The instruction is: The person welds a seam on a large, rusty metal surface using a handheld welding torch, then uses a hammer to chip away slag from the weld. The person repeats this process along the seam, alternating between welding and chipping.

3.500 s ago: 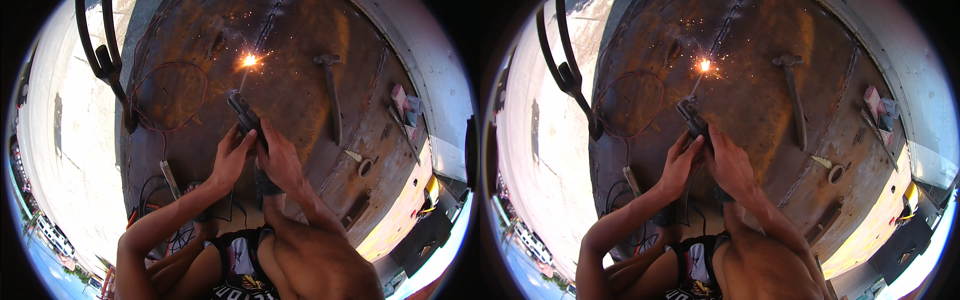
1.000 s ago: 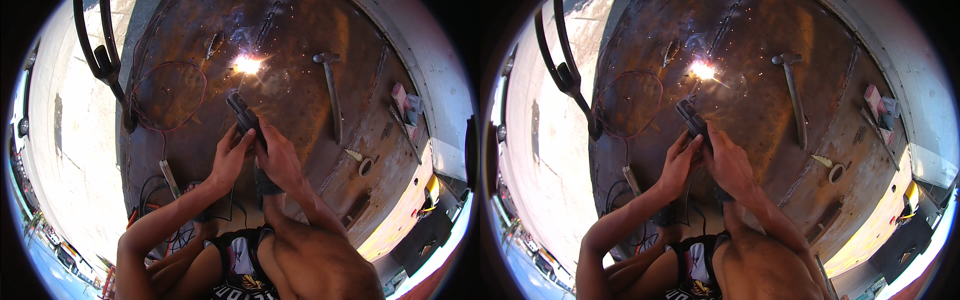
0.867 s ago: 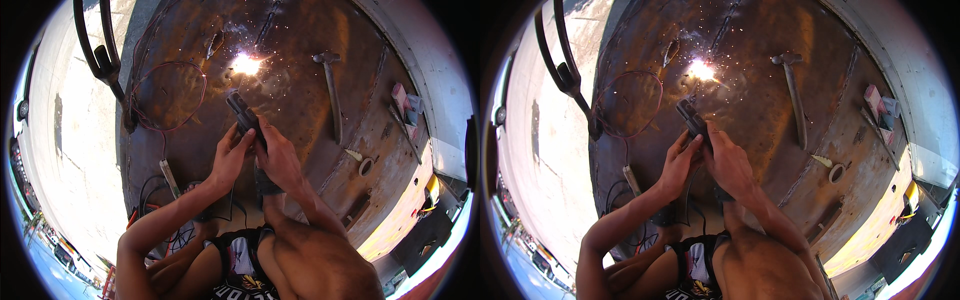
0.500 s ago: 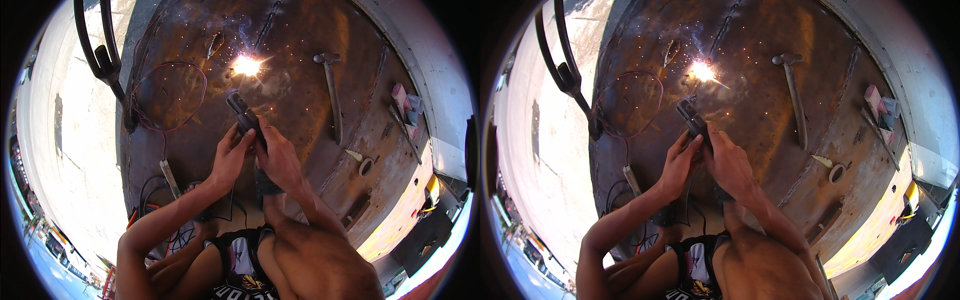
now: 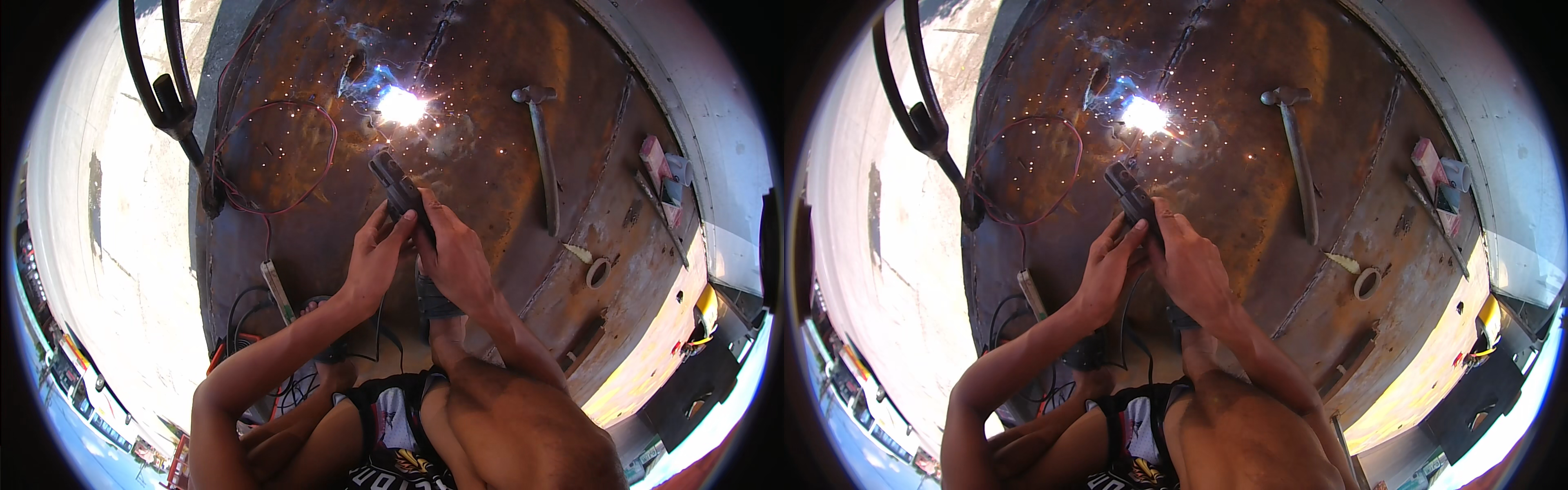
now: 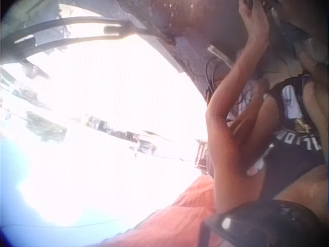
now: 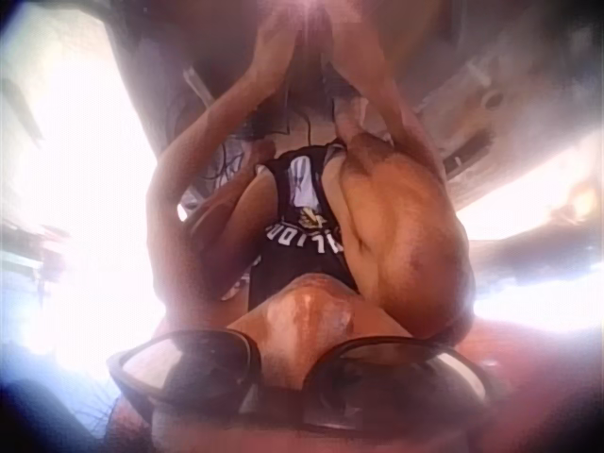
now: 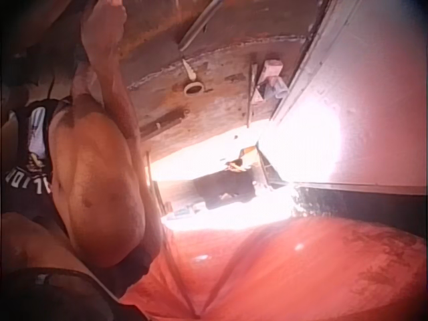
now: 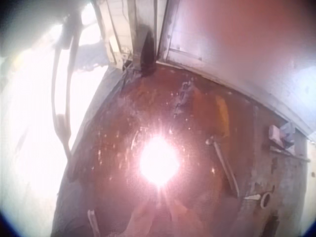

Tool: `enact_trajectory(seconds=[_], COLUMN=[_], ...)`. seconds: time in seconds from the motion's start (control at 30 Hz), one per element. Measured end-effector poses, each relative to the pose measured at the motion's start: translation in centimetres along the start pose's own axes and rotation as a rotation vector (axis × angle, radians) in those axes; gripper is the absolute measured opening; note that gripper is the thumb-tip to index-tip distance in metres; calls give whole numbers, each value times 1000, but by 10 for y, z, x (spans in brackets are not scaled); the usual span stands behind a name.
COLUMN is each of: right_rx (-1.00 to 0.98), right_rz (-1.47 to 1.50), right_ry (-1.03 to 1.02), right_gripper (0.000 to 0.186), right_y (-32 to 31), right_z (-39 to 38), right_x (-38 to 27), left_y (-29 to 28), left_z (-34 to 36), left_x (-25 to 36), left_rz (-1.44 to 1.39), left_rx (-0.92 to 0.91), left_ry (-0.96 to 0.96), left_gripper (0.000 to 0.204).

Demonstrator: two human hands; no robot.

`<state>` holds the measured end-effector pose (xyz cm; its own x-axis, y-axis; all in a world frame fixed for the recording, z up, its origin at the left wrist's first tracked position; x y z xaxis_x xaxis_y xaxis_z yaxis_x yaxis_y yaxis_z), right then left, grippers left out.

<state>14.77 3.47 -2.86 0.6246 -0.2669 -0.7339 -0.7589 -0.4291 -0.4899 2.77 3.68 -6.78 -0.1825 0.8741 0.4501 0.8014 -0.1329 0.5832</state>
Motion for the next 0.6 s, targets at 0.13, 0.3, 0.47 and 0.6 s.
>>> enact_trajectory(seconds=[0.13,0.3,0.47,0.6], right_rx=[14,1,-9,25], right_rz=[-23,-21,-15,-4], right_ry=[-14,10,14,-22], right_gripper=[55,54,53,53], right_y=[1,0,1,0], right_z=[0,0,1,0], right_x=[1,0,1,0], left_y=[-1,-1,0,-2], left_z=[0,0,0,1], left_x=[-1,0,0,-1], left_rz=[4,20,10,-41], left_rx=[12,4,-1,-6], left_ry=[-21,-16,-13,-11], left_gripper=[38,37,36,41])
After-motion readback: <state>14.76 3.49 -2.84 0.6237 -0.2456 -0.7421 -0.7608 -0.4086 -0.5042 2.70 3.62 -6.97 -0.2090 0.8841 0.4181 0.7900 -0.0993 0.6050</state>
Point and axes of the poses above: each hand's wrist, its own z-axis towards the middle knuckle, its own y-axis out of the palm, x = y × z, the point moved 8 cm from there along z, towards the middle knuckle, and after that the axes turned 15 degrees about -x, right-handed, at the moved point
